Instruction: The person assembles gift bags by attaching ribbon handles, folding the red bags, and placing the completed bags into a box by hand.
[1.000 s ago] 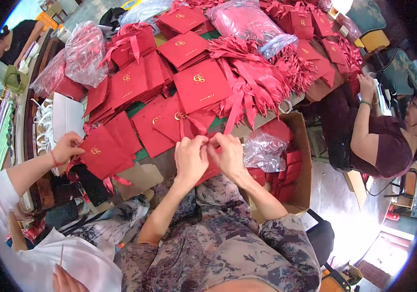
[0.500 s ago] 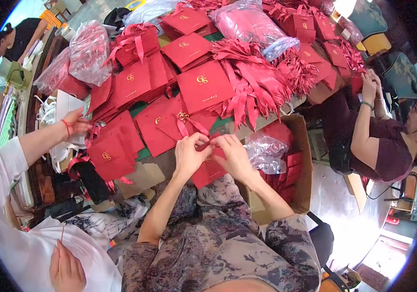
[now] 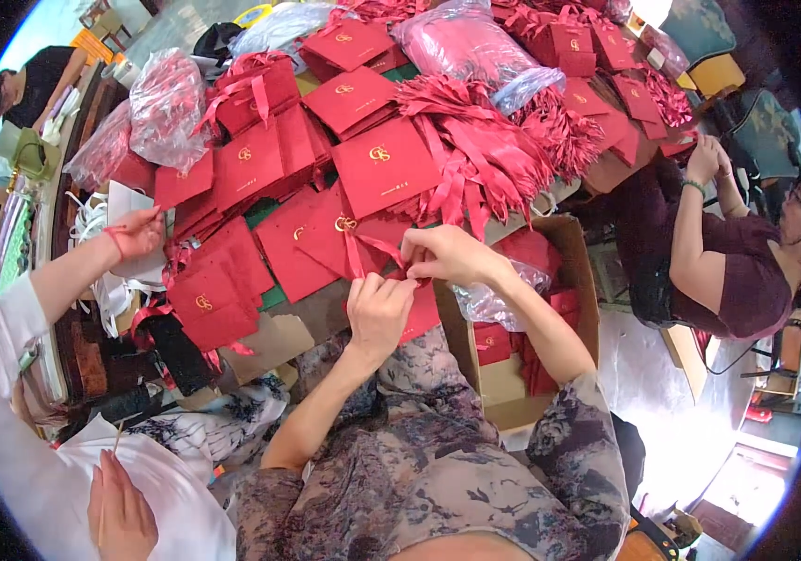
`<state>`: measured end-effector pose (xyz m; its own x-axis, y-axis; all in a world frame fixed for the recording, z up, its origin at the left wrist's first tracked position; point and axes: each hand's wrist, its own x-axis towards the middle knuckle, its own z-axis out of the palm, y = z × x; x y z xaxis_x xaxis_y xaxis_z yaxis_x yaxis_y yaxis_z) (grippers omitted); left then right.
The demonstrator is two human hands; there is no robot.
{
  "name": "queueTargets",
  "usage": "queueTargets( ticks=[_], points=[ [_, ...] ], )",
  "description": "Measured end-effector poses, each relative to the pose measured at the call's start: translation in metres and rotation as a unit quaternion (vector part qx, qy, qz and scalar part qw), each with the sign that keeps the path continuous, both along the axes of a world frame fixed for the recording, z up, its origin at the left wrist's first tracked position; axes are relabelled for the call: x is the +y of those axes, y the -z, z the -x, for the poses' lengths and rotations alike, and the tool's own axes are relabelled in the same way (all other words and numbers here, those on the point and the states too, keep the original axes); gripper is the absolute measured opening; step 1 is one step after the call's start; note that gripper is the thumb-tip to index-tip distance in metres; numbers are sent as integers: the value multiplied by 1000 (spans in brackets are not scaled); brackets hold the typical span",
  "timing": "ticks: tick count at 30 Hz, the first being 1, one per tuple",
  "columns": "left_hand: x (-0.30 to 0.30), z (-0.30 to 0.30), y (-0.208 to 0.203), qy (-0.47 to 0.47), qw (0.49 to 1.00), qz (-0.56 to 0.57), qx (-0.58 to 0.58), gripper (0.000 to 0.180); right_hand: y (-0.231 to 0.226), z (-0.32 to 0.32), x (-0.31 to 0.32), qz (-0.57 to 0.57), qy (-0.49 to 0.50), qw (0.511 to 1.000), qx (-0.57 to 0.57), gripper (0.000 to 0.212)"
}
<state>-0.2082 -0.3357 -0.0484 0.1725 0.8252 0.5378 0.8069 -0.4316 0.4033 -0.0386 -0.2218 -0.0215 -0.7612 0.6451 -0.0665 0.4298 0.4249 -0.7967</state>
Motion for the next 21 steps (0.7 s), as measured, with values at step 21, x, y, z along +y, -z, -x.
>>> queueTargets(
  ticks=[21],
  points=[
    [16, 13, -1, -26, 998, 55, -27, 15, 25, 23, 9, -10, 275, 928, 251, 7]
  ],
)
